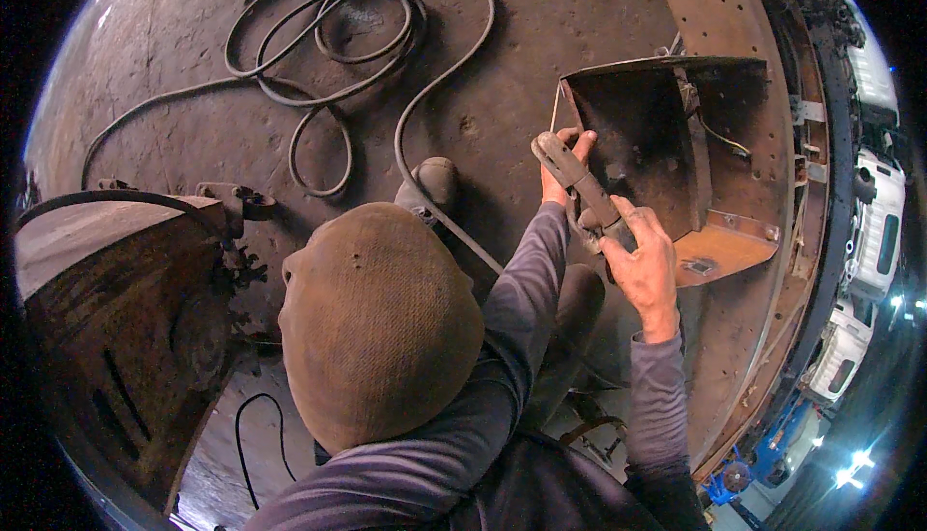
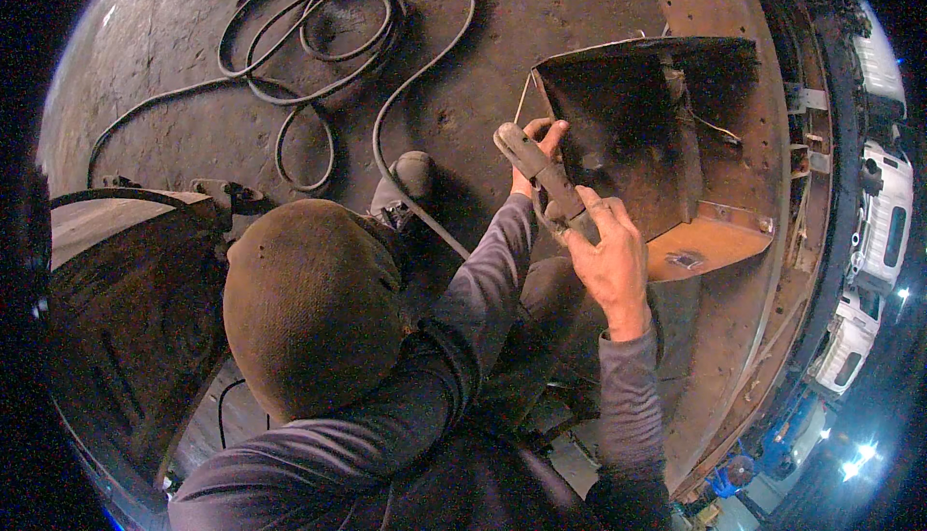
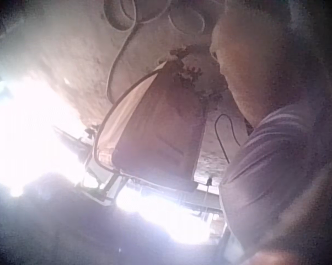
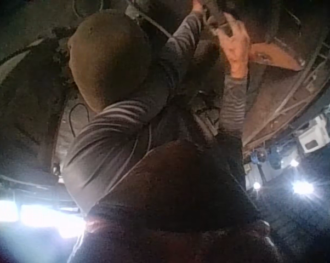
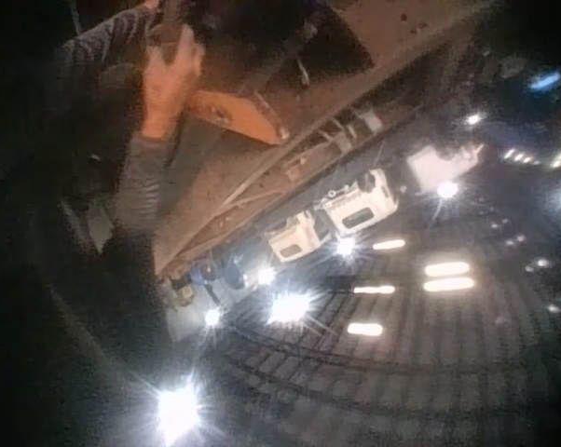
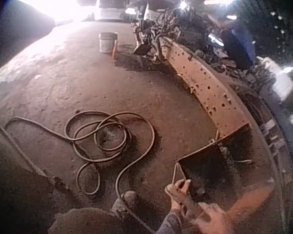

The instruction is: The person positions a metal frame on the floor, then uses a welding torch to join sections of the frame, producing bright sparks. After welding, the person uses a chipping hammer to remove slag from the welds.

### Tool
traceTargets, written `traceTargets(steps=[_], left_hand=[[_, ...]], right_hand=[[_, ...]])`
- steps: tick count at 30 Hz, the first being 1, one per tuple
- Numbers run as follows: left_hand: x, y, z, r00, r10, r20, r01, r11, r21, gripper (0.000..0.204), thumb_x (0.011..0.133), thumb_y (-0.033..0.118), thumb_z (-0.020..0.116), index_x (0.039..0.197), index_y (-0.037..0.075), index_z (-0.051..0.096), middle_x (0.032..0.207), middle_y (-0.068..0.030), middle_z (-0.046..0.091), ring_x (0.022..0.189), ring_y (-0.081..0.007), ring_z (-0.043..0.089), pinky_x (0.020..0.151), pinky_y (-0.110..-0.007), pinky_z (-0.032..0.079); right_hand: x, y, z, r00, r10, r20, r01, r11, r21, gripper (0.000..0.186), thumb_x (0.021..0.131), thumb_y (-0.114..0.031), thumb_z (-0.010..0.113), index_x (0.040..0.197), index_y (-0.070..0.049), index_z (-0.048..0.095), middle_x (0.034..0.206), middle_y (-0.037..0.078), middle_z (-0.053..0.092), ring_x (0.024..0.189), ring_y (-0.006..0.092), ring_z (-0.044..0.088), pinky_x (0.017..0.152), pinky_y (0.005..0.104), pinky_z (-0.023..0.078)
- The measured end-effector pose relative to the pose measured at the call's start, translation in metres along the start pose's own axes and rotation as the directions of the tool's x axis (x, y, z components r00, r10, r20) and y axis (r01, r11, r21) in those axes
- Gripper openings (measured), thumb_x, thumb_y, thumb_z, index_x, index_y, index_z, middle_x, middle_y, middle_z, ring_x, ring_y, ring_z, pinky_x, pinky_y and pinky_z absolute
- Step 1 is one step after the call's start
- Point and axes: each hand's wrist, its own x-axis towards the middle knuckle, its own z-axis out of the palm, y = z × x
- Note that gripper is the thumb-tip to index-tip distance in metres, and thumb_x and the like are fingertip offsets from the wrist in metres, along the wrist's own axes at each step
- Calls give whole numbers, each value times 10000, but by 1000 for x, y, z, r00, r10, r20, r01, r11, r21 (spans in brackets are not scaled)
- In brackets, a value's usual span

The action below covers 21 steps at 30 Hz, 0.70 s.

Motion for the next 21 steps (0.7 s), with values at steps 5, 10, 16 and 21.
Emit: traceTargets(steps=[5, 10, 16, 21], left_hand=[[-4, 0, -1, 998, -44, 44, 48, 996, -81, 507, 900, 435, 798, 1196, 38, 689, 874, -50, 683, 737, -152, 629, 667, -333, 516], [2, -4, -5, 997, 34, 69, -36, 999, 27, 493, 910, 425, 791, 1203, 42, 688, 909, -52, 695, 735, -143, 635, 647, -319, 519], [9, -13, -6, 999, 15, -40, -15, 1000, -10, 471, 877, 421, 818, 1100, 19, 717, 877, -62, 671, 818, -185, 641, 752, -351, 518], [-1, -7, -3, 995, -18, 96, 36, 982, -187, 290, 906, 281, 775, 1011, 14, 740, 812, -22, 708, 744, -131, 635, 722, -336, 521]], right_hand=[[2, 1, -1, 997, 70, 14, -70, 998, 3, 543, 807, -93, 739, 1344, -83, 660, 1183, 158, 680, 1071, 349, 679, 925, 411, 528], [5, 4, 0, 997, 74, 25, -74, 997, 14, 528, 811, -95, 731, 1335, -84, 668, 1176, 162, 677, 1079, 345, 679, 932, 406, 527], [8, 0, -2, 997, 57, 44, -58, 998, 28, 536, 812, -94, 734, 1342, -59, 658, 1206, 172, 684, 1096, 340, 684, 934, 405, 535], [9, 36, -10, 999, -18, 37, 9, 979, 205, 558, 813, -87, 738, 1355, -2, 636, 1274, 181, 694, 1089, 306, 693, 938, 405, 538]])
